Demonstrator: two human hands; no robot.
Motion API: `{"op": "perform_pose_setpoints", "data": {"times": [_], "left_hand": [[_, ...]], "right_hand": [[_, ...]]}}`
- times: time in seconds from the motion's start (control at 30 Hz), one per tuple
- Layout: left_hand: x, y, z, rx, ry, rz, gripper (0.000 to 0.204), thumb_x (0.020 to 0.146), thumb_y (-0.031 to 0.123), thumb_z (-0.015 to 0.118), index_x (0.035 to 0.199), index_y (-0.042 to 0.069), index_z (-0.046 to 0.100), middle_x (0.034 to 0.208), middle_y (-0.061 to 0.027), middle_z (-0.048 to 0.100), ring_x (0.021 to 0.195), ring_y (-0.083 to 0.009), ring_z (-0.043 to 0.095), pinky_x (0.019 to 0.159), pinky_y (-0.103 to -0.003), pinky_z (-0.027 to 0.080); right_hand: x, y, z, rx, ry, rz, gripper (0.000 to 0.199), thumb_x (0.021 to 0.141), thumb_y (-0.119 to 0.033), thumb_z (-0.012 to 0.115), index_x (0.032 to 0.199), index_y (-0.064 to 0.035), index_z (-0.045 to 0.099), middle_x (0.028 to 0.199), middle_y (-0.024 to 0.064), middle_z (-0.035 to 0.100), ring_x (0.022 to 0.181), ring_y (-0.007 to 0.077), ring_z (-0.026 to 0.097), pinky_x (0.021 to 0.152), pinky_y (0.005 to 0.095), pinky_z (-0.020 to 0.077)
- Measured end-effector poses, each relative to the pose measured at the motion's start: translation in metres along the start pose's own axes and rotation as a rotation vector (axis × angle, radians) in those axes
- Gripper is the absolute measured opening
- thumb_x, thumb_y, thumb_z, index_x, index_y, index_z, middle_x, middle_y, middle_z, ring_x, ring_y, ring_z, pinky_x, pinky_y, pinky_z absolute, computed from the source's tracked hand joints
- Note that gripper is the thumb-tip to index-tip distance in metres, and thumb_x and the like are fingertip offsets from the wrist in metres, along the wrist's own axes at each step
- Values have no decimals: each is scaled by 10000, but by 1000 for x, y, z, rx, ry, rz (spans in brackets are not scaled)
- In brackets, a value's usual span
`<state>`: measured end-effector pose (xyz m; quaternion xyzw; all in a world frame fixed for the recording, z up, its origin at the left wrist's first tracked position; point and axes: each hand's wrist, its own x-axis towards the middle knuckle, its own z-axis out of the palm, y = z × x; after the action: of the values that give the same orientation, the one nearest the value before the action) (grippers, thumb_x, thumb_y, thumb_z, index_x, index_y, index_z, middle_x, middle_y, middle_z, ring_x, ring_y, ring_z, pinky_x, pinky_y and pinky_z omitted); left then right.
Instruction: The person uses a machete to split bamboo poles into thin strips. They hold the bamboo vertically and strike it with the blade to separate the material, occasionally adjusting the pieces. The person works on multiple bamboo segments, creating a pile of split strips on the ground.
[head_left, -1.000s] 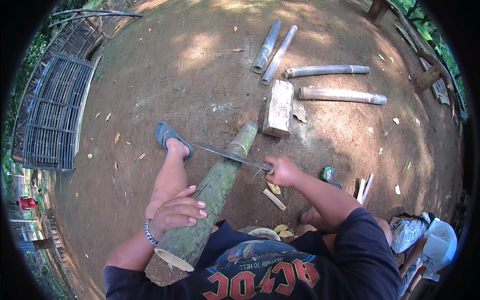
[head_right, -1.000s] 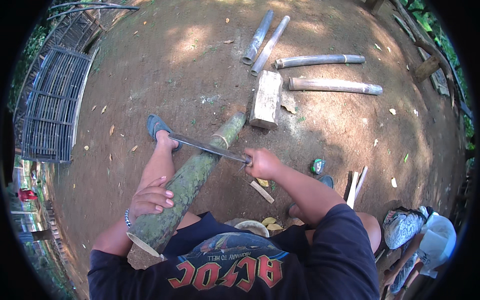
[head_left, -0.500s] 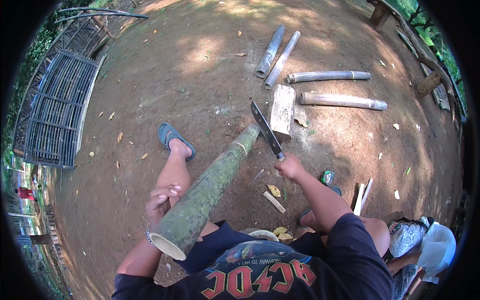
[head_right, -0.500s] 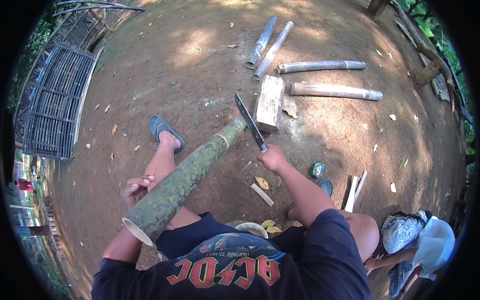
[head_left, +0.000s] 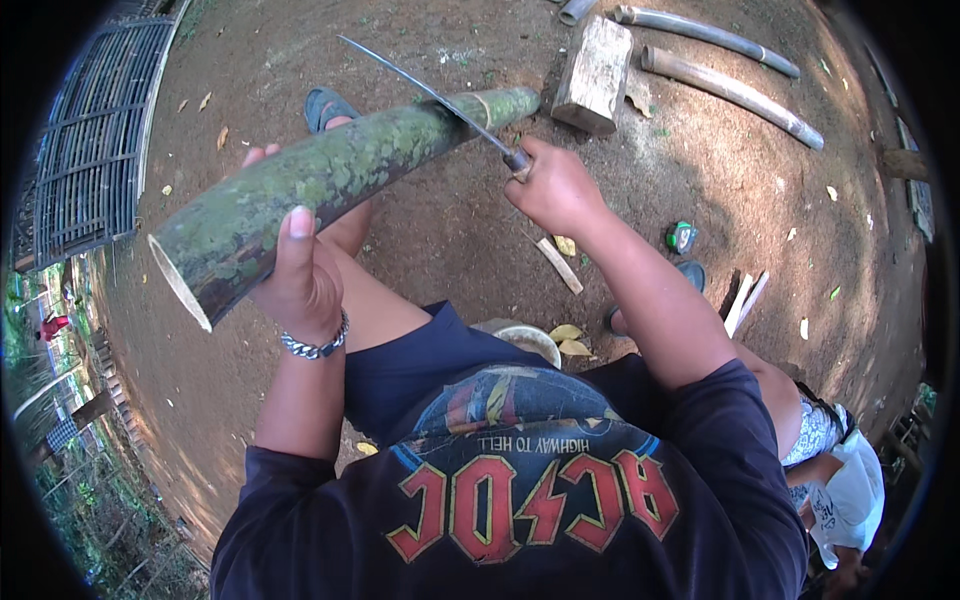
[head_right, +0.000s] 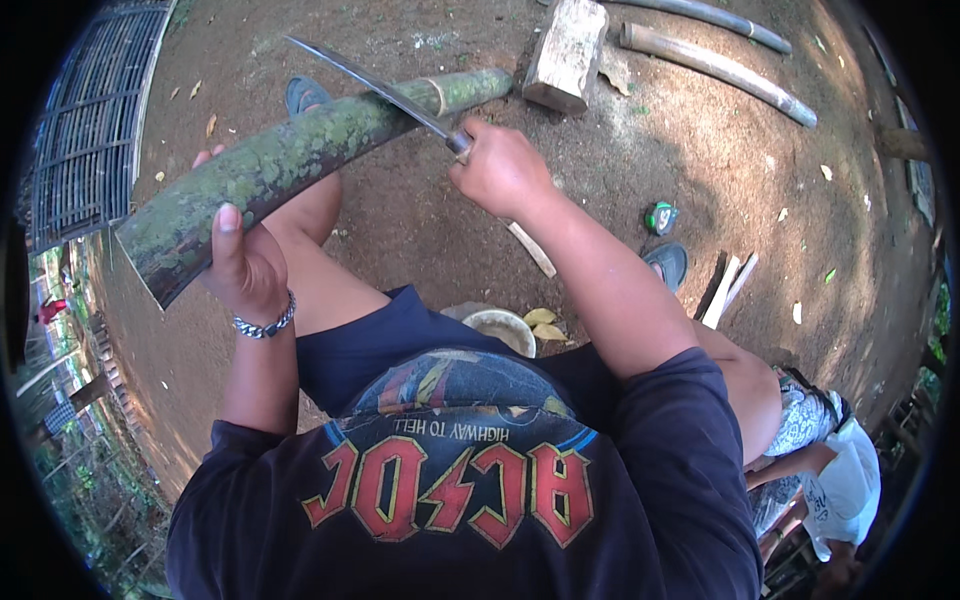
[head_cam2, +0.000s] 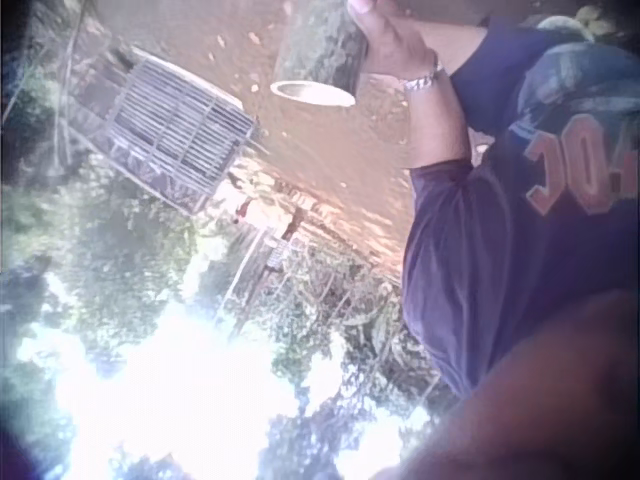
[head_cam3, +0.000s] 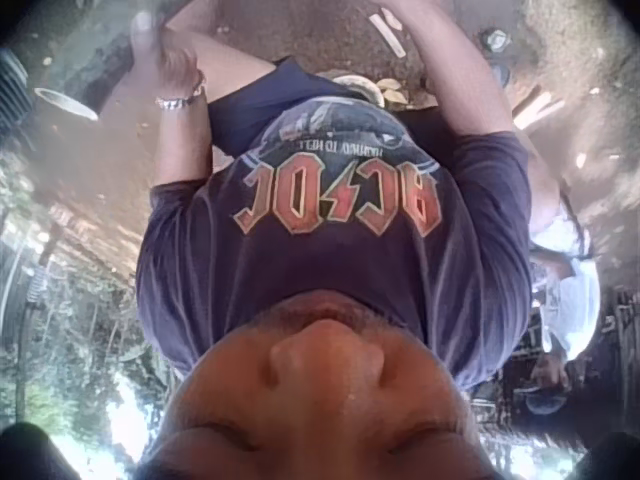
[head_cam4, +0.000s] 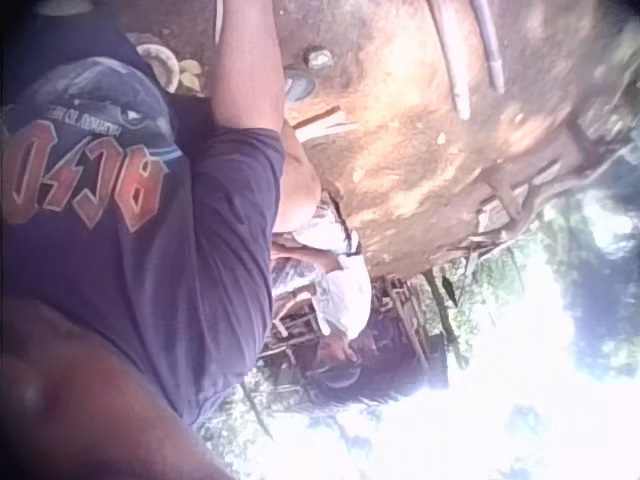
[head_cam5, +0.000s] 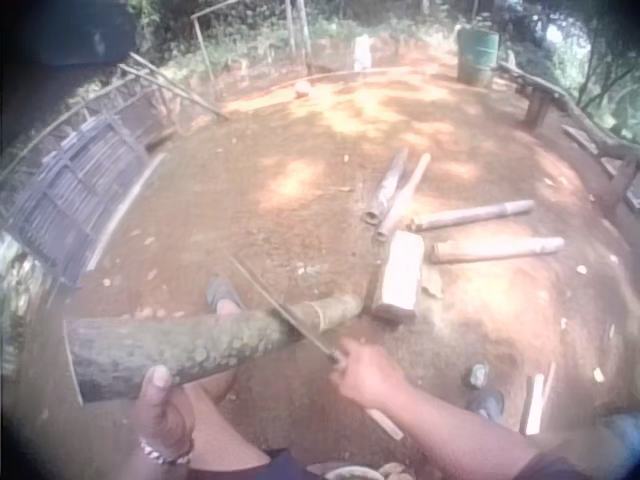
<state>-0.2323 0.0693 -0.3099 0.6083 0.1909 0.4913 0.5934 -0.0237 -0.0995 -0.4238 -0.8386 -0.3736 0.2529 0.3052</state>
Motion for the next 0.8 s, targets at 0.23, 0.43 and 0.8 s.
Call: {"op": "perform_pose_setpoints", "data": {"times": [0.23,0.43,0.8], "left_hand": [[6,-6,-19,95,-276,179,857,817,292,784,1515,94,329,1470,-192,488,1401,-396,446,1199,-573,322],[-8,-9,-45,188,-365,217,952,745,490,862,1437,115,327,1408,-155,501,1366,-378,480,1181,-565,355],[-3,-1,-44,52,-575,209,942,631,217,948,1369,109,373,1345,-156,538,1361,-335,499,1209,-539,318]], "right_hand": [[-5,6,-17,44,-172,304,280,804,-220,671,1031,-62,626,931,248,704,909,424,695,884,501,551],[-6,14,-8,-26,-85,217,263,795,-214,657,997,-53,615,917,249,705,928,443,687,865,529,540],[3,28,0,14,-124,169,294,802,-225,676,1015,-34,608,905,270,700,911,453,687,865,522,546]]}}
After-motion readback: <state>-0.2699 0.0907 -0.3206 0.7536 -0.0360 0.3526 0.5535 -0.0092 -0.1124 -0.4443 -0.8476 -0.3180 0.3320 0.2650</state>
